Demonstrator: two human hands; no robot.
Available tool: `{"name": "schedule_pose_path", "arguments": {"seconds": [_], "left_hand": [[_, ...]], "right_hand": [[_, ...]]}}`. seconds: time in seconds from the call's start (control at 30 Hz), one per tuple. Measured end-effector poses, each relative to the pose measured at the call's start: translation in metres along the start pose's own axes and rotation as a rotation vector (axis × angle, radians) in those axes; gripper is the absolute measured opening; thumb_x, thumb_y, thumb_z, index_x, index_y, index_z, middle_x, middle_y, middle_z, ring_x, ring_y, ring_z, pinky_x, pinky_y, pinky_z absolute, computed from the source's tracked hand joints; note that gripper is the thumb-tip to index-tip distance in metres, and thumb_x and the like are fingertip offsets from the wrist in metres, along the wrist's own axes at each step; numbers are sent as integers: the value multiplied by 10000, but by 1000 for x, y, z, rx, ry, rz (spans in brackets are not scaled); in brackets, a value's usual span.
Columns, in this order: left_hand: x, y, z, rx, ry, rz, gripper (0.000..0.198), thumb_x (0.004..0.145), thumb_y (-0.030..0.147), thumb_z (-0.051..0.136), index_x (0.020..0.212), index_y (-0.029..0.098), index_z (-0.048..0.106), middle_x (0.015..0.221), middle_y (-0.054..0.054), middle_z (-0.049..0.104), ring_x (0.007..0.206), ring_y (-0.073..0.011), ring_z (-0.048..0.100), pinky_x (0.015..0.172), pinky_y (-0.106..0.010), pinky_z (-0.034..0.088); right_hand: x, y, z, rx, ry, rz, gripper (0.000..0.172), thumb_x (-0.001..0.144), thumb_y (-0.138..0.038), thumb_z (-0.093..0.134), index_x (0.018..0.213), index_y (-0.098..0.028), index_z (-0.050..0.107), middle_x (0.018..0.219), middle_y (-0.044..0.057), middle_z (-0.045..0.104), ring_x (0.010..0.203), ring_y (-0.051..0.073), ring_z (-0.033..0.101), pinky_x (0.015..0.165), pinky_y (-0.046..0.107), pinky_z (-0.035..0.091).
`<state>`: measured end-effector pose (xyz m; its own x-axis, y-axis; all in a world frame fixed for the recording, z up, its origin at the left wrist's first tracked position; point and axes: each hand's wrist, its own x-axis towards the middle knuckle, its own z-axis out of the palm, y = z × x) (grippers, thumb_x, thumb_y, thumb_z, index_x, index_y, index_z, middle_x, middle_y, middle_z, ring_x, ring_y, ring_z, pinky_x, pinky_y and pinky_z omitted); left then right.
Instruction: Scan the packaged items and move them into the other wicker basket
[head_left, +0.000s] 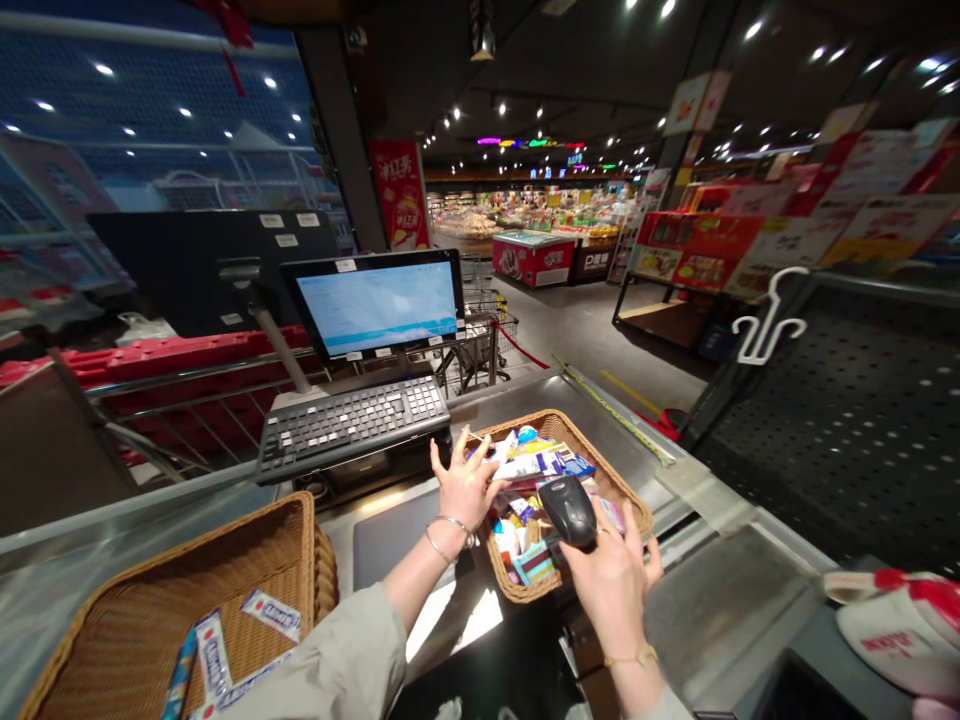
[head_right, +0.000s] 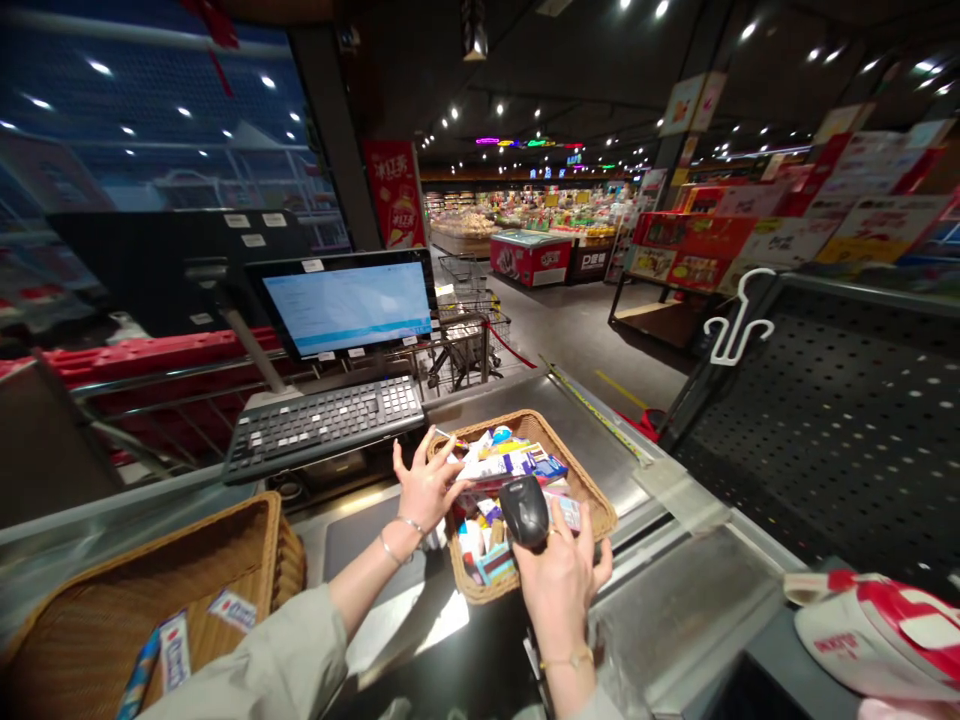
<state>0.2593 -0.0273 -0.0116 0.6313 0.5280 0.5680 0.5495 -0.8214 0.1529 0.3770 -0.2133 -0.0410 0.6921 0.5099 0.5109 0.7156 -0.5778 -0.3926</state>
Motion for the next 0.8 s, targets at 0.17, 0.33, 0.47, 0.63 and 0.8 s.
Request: {"name": "schedule_pose_path", "arguments": {"seconds": [0.17, 0.33, 0.47, 0.63, 0.8], "left_hand": [[10, 11, 14, -12, -13, 6, 157, 828, 420, 639, 944, 348, 717, 1317, 0, 618, 1391, -338, 340, 1098, -723, -67], [18, 17, 27, -37, -15, 27, 186, 848, 434, 605, 965, 338, 714, 1329, -17, 608, 1394, -344, 332, 1094, -719, -82], [22, 19, 37, -48, -38, 37, 251, 894, 396, 544, 1112, 370, 664, 1355, -9, 587, 1415, -324, 300, 1093, -730, -32], [22, 14, 40, -46, -62, 38, 355, 907, 362, 519, 1254, 330, 584, 1389, -56, 554, 1429, -315, 273, 1100, -726, 10], [16, 9, 22, -10, -18, -33, 339, 901, 400, 517, 1214, 314, 614, 1388, -59, 553, 1418, -319, 299, 1110, -708, -41]], "right_hand": [[1, 10, -1, -9, 16, 39, 433, 808, -488, 467, 1083, -225, 675, 1222, 70, 655, 1329, 305, 372, 1074, 532, 149], [2, 17, 0, -31, 9, 57, 399, 810, -469, 480, 1037, -218, 691, 1223, 62, 656, 1328, 312, 373, 1071, 536, 161], [2, 20, 1, -35, 19, 63, 392, 813, -470, 487, 1039, -220, 688, 1211, 55, 663, 1326, 310, 378, 1077, 544, 158], [1, 17, 1, -29, 15, 60, 357, 817, -461, 494, 986, -223, 700, 1207, 68, 663, 1322, 316, 377, 1068, 548, 168], [2, 7, -2, -20, 10, 39, 379, 804, -453, 500, 1040, -218, 681, 1211, 61, 662, 1322, 307, 380, 1071, 541, 166]]}}
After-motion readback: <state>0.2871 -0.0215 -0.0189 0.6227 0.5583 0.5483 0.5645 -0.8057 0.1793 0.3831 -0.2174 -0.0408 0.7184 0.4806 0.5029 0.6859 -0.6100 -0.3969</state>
